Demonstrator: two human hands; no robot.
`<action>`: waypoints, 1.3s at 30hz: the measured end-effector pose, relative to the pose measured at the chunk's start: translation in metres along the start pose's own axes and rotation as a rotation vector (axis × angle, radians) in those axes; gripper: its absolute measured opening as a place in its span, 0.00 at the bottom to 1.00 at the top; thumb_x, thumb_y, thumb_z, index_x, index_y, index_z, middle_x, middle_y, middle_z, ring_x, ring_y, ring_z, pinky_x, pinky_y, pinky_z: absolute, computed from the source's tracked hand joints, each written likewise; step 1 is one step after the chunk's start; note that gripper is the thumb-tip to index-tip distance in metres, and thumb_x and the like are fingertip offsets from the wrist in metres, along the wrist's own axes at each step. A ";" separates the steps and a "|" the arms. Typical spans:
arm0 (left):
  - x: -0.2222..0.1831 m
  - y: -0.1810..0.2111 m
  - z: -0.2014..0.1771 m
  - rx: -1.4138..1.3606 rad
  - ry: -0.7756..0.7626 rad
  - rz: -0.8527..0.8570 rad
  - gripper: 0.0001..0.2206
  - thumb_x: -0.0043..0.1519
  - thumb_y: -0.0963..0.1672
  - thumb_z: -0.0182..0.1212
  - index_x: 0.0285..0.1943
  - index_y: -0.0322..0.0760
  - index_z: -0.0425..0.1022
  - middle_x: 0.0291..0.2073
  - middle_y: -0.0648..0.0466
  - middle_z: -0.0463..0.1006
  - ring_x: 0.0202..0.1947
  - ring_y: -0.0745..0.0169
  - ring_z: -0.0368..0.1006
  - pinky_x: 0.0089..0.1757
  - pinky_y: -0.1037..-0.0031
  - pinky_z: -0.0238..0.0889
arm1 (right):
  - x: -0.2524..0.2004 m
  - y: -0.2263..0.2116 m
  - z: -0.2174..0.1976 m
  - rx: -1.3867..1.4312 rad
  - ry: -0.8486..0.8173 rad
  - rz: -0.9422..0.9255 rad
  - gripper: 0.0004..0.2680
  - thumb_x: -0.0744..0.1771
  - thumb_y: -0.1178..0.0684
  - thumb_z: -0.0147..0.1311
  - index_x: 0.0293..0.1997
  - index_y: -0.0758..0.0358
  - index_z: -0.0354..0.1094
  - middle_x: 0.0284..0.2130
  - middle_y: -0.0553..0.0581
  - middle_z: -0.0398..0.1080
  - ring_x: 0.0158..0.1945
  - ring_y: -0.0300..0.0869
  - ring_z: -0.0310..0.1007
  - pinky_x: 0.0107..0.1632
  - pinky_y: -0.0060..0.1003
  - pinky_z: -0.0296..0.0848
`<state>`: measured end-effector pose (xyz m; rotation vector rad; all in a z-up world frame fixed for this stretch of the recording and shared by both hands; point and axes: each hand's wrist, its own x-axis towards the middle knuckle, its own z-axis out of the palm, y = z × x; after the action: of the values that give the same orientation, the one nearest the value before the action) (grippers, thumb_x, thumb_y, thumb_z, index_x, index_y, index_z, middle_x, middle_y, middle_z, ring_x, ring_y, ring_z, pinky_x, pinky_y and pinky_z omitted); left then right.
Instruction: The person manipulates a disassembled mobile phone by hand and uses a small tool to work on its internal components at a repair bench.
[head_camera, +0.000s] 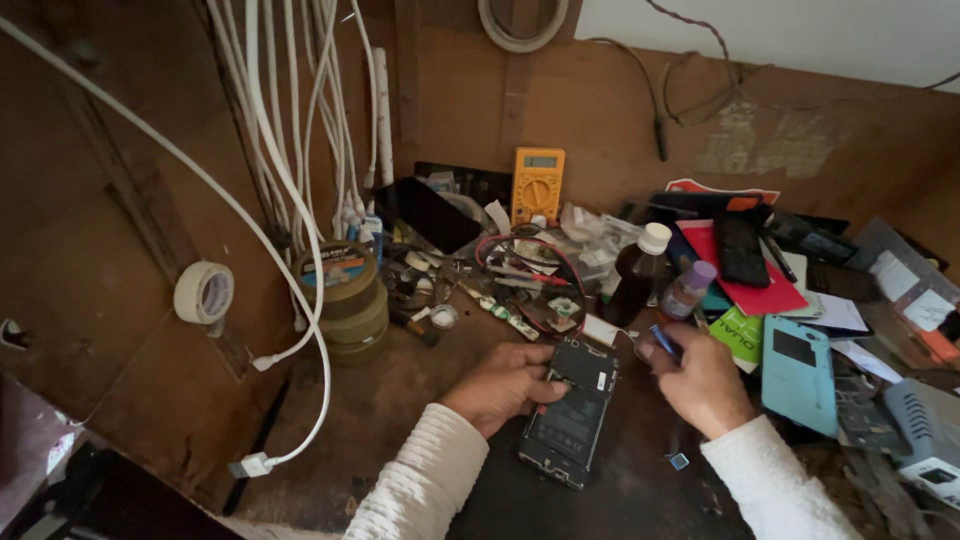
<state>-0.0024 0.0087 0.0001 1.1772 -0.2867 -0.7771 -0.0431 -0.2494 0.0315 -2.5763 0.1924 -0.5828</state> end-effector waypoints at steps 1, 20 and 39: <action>-0.001 0.001 0.000 -0.014 -0.017 0.001 0.21 0.58 0.36 0.61 0.63 0.32 0.75 0.43 0.57 0.83 0.38 0.71 0.75 0.39 0.78 0.66 | 0.000 -0.002 -0.001 0.035 -0.017 0.020 0.14 0.64 0.49 0.62 0.48 0.68 0.75 0.35 0.69 0.77 0.34 0.54 0.78 0.41 0.45 0.74; 0.008 -0.005 0.003 0.107 0.076 0.060 0.10 0.53 0.38 0.68 0.43 0.35 0.84 0.27 0.59 0.78 0.26 0.71 0.69 0.27 0.80 0.58 | -0.022 -0.091 -0.003 0.256 -0.152 -0.361 0.04 0.62 0.60 0.60 0.36 0.69 0.74 0.36 0.59 0.72 0.41 0.52 0.76 0.43 0.41 0.71; 0.011 -0.011 0.000 0.127 0.061 0.093 0.08 0.54 0.38 0.68 0.42 0.32 0.83 0.27 0.59 0.78 0.26 0.72 0.69 0.27 0.80 0.57 | -0.032 -0.096 0.002 0.183 -0.085 -0.355 0.04 0.62 0.61 0.59 0.34 0.71 0.74 0.35 0.59 0.74 0.38 0.53 0.77 0.41 0.43 0.72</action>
<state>0.0013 -0.0005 -0.0123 1.2956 -0.3421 -0.6485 -0.0684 -0.1572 0.0658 -2.4620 -0.3384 -0.5829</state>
